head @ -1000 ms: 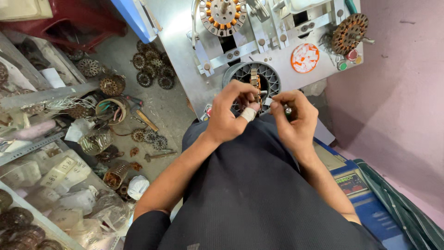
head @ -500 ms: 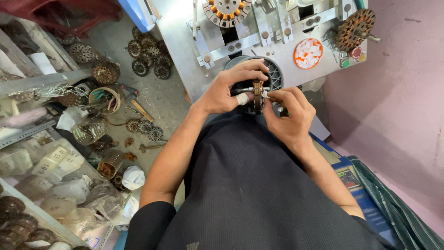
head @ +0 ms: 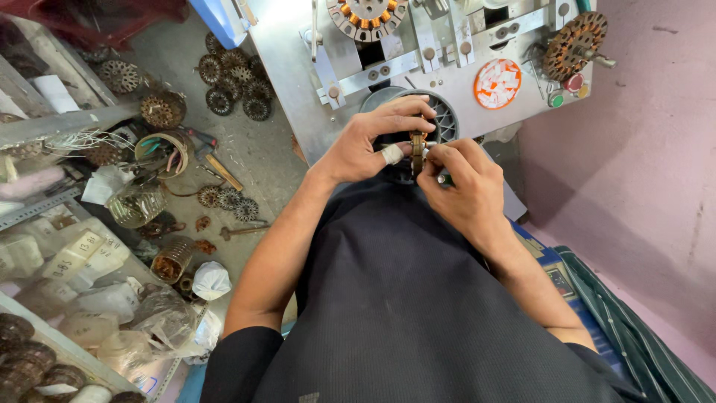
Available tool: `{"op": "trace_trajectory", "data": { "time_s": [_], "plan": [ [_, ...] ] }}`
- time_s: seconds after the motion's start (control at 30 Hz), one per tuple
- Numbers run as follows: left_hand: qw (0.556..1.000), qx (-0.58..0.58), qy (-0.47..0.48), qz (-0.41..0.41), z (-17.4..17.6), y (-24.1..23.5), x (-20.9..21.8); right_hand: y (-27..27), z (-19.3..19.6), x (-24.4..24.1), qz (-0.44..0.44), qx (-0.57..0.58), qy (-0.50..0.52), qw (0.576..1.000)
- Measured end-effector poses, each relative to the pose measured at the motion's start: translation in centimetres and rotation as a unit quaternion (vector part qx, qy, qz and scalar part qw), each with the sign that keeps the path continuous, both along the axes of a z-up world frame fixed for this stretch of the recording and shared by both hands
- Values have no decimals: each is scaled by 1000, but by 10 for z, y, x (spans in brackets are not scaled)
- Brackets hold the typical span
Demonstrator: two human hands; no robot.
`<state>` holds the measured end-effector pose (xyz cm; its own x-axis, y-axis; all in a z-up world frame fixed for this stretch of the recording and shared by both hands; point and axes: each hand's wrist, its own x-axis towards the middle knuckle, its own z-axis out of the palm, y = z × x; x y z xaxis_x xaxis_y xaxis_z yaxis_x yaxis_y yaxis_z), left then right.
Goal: The person uses a small hand tool to manipulate wires on a motor stator while it is held in a winding machine, checking and adjusting the copper coils.
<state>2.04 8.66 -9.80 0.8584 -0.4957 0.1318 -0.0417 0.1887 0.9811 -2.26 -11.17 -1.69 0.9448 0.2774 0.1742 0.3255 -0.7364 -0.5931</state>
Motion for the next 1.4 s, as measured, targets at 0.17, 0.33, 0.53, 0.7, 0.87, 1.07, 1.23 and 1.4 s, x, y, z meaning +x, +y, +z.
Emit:
{"op": "trace_trajectory", "data": {
  "time_s": [0.17, 0.33, 0.53, 0.7, 0.87, 1.07, 1.23, 1.4],
  "plan": [
    [1000, -5, -8, -2, -4, 0, 0, -4, 5, 16, -4, 11, 108, 994],
    [1000, -18, 20, -12, -4, 2, -1, -26, 2, 37, -23, 61, 310, 948],
    [998, -52, 18, -31, -13, 6, 2, -42, -20, 47, 47, 208, 324, 922],
    [997, -68, 20, -34, -22, 5, 1, -42, -29, 48, -16, 185, 378, 907],
    [999, -48, -4, -25, -25, 4, -1, -34, -27, 46, -58, 201, 400, 892],
    [998, -46, -20, 26, -22, -1, -3, -34, -25, 46, -40, 151, 391, 907],
    [999, -17, 16, 47, -15, -8, -9, -30, -42, 24, -70, 274, 382, 880],
    [999, -6, -47, 1, -5, 2, -12, -51, -40, 20, -174, 515, 304, 782]
  ]
}}
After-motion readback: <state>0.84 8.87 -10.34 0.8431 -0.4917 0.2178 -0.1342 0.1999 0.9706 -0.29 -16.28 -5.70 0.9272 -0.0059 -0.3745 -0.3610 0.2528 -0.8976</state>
